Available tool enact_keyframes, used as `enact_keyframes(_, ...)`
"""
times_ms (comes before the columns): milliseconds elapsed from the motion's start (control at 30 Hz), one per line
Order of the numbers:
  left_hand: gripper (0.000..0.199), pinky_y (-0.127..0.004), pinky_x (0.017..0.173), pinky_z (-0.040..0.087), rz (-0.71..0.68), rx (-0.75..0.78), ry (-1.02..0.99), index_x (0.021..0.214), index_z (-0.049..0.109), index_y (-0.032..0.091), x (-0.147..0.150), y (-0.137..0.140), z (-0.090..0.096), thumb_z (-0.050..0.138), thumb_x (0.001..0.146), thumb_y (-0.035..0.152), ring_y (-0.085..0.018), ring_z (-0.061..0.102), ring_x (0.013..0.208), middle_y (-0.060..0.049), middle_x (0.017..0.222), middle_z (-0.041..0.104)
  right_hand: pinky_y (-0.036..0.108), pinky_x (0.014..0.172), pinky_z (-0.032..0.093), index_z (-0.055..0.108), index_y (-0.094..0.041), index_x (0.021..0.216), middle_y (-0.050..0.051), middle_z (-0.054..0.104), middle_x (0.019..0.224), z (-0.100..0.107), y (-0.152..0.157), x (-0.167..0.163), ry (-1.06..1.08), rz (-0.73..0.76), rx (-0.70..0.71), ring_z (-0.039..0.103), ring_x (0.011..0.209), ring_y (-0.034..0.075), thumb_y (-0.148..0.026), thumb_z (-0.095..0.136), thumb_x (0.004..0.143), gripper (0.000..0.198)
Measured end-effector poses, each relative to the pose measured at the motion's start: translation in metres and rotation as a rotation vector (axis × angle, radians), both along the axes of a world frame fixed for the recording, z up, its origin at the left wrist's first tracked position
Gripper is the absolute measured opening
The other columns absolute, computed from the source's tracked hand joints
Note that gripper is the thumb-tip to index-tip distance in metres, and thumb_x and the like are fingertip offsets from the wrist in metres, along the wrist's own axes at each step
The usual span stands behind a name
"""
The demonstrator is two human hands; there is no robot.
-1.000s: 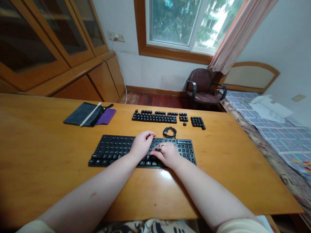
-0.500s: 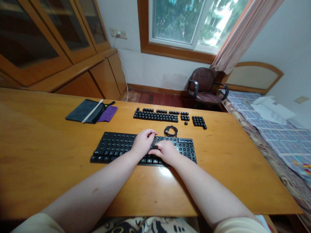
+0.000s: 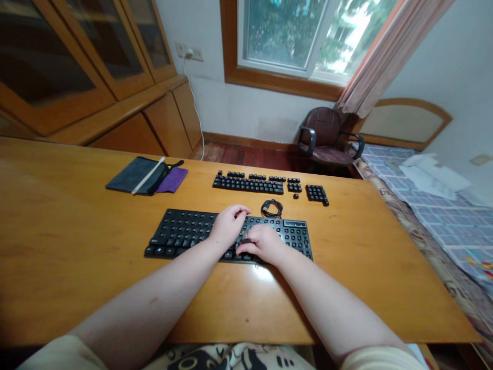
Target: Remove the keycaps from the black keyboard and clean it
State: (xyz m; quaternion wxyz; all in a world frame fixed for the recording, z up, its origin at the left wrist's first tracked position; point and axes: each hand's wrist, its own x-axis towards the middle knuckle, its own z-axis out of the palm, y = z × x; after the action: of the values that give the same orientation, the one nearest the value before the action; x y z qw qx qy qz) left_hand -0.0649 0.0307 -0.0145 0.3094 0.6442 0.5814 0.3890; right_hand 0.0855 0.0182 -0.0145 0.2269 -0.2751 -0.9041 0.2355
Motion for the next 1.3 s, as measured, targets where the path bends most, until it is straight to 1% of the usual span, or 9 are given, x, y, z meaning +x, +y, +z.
enact_keyframes(133, 0.022, -0.027, 0.078, 0.048, 0.003, 0.009, 0.005, 0.085, 0.067, 0.023, 0.0, 0.0, 0.0, 0.046, 0.082, 0.017, -0.016, 0.062, 0.084, 0.001, 0.089, 0.07, 0.026, 0.065, 0.047, 0.068, -0.019, 0.07, 0.003, 0.068, 0.064, 0.005, -0.003, -0.001, 0.052, 0.07, 0.065, 0.064, 0.063, 0.015, -0.046, 0.056, 0.085, 0.033)
enact_keyframes(233, 0.023, -0.027, 0.078, 0.047, -0.006, 0.02, 0.016, 0.085, 0.067, 0.023, 0.0, -0.001, 0.0, 0.046, 0.083, 0.017, -0.016, 0.063, 0.085, 0.001, 0.089, 0.07, 0.025, 0.062, 0.047, 0.068, -0.019, 0.071, 0.002, 0.068, 0.064, 0.006, -0.008, 0.0, 0.055, 0.051, 0.129, 0.064, 0.062, 0.014, -0.044, 0.056, 0.085, 0.031)
enact_keyframes(333, 0.023, -0.027, 0.077, 0.047, -0.009, 0.017, 0.025, 0.085, 0.067, 0.023, -0.001, -0.002, 0.001, 0.046, 0.083, 0.018, -0.016, 0.062, 0.084, 0.001, 0.089, 0.07, 0.024, 0.064, 0.047, 0.068, -0.02, 0.072, 0.002, 0.069, 0.065, 0.005, -0.012, 0.0, 0.042, 0.023, 0.168, 0.065, 0.064, 0.013, -0.041, 0.053, 0.088, 0.031)
enact_keyframes(433, 0.022, -0.027, 0.076, 0.047, -0.009, 0.006, 0.035, 0.085, 0.068, 0.023, -0.001, -0.002, 0.002, 0.046, 0.083, 0.019, -0.016, 0.062, 0.083, 0.001, 0.088, 0.07, 0.024, 0.066, 0.048, 0.067, -0.02, 0.072, 0.003, 0.069, 0.066, 0.004, -0.014, 0.0, 0.026, 0.016, 0.178, 0.065, 0.066, 0.013, -0.04, 0.049, 0.09, 0.033)
enact_keyframes(667, 0.022, -0.027, 0.077, 0.047, -0.011, 0.01, 0.032, 0.085, 0.068, 0.023, -0.001, -0.002, 0.003, 0.046, 0.083, 0.019, -0.016, 0.062, 0.084, 0.001, 0.089, 0.07, 0.024, 0.067, 0.05, 0.067, -0.018, 0.077, 0.004, 0.07, 0.069, -0.003, -0.012, 0.002, 0.014, -0.058, 0.179, 0.066, 0.067, 0.014, -0.04, 0.053, 0.089, 0.029)
enact_keyframes(867, 0.022, -0.028, 0.076, 0.047, -0.011, 0.008, 0.022, 0.084, 0.067, 0.023, -0.001, -0.002, 0.002, 0.046, 0.083, 0.018, -0.016, 0.062, 0.084, 0.001, 0.088, 0.07, 0.023, 0.066, 0.049, 0.066, -0.019, 0.075, 0.003, 0.069, 0.068, 0.002, -0.013, 0.002, 0.049, 0.028, 0.232, 0.065, 0.065, 0.012, -0.032, 0.051, 0.091, 0.026)
enact_keyframes(1033, 0.021, -0.028, 0.076, 0.047, -0.013, 0.024, 0.026, 0.084, 0.067, 0.023, -0.001, -0.002, 0.0, 0.046, 0.083, 0.019, -0.016, 0.062, 0.084, 0.002, 0.088, 0.07, 0.023, 0.06, 0.047, 0.063, -0.018, 0.076, 0.002, 0.069, 0.069, 0.009, -0.015, 0.002, 0.033, 0.089, 0.299, 0.065, 0.063, 0.012, -0.035, 0.055, 0.088, 0.022)
enact_keyframes(1300, 0.021, -0.027, 0.077, 0.047, -0.015, 0.016, 0.024, 0.085, 0.067, 0.023, -0.001, -0.002, -0.001, 0.046, 0.083, 0.019, -0.016, 0.062, 0.084, 0.002, 0.089, 0.07, 0.023, 0.061, 0.049, 0.062, -0.018, 0.078, 0.003, 0.07, 0.072, 0.009, -0.015, 0.004, 0.057, 0.082, 0.268, 0.066, 0.066, 0.012, -0.031, 0.055, 0.088, 0.019)
